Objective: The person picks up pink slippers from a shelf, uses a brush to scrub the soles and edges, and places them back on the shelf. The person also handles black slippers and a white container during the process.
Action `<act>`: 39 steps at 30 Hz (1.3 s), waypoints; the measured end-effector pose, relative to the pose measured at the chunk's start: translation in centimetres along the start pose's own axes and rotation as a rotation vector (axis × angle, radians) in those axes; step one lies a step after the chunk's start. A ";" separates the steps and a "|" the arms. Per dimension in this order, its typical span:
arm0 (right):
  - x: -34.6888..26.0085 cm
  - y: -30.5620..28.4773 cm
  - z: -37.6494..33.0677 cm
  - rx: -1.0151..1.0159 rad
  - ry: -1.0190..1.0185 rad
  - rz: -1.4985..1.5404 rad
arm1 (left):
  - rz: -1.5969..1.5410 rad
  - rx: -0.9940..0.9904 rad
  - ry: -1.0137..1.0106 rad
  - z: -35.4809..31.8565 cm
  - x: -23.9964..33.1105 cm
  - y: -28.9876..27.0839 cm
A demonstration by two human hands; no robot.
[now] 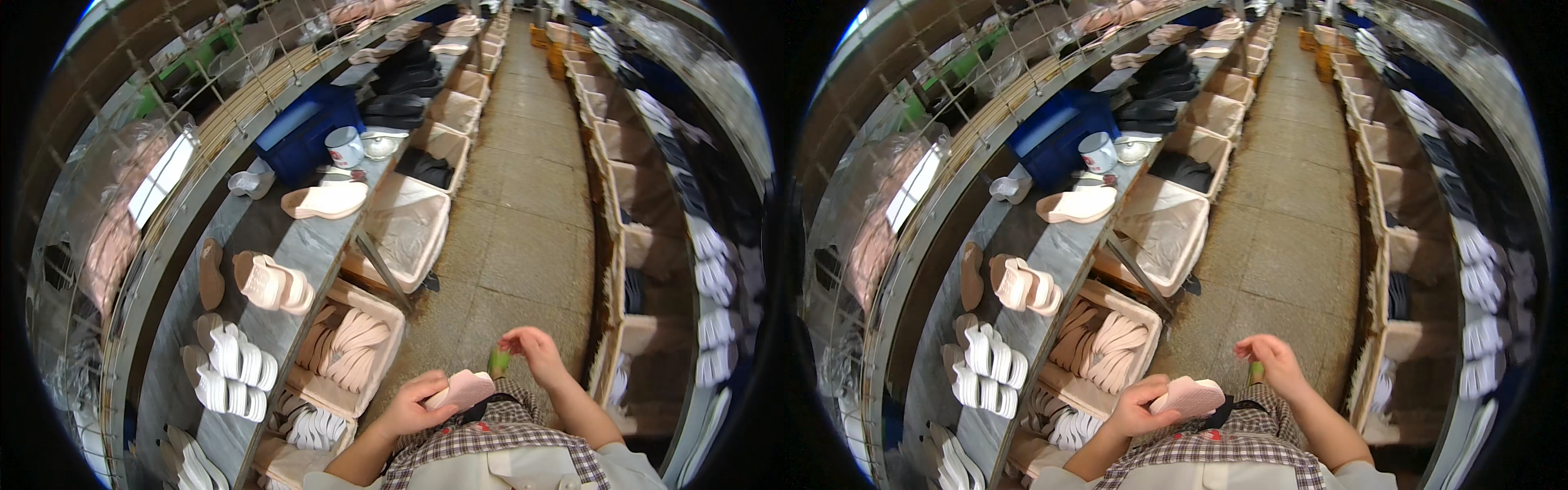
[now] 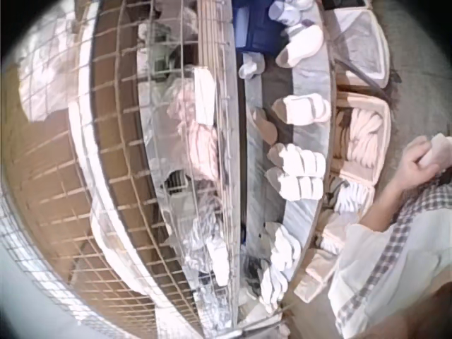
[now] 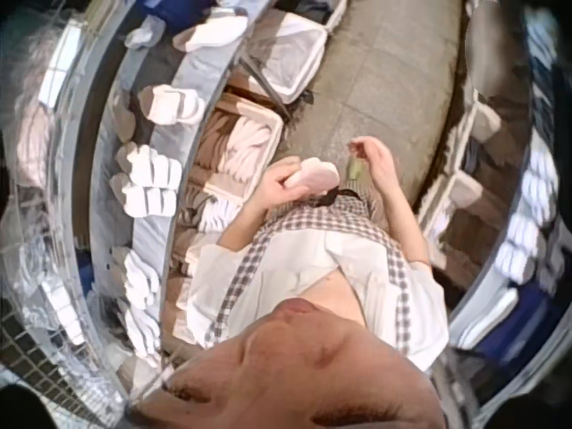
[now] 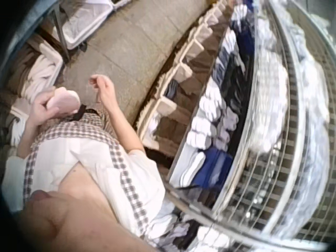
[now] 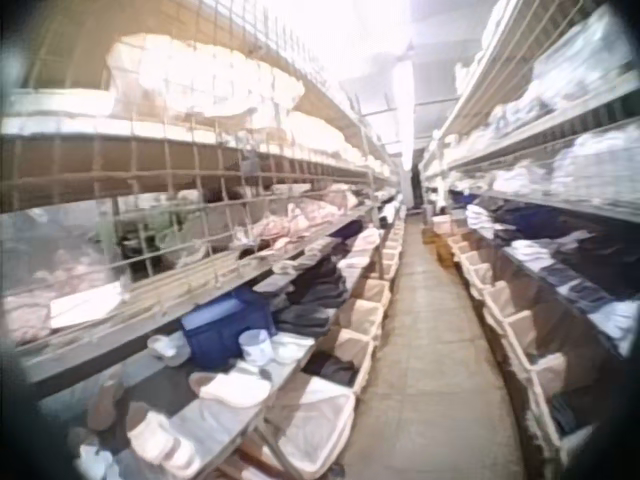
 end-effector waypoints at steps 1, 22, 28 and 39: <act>-0.3 -1.7 4.0 0.086 0.154 -0.076 | 0.012 0.048 -0.034 1.0 -1.6 -0.6; -15.7 18.3 54.8 -0.238 -0.989 -1.661 | 0.266 0.882 -0.330 14.7 -16.9 -12.8; -21.7 16.0 53.0 -0.255 -1.093 -1.270 | 0.375 0.745 -0.337 18.7 -17.6 -16.9; -30.9 19.5 63.9 -0.836 -0.835 -1.004 | 0.521 0.843 -0.349 25.9 -20.2 -18.2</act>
Point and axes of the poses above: each hand's wrist, its own z-axis towards the middle knuckle, its own y-axis out of the palm, x = y × z, the point moved 5 cm from there along z, towards the middle knuckle, and after that the axes turned 15 degrees about y, right-handed, at the moved point
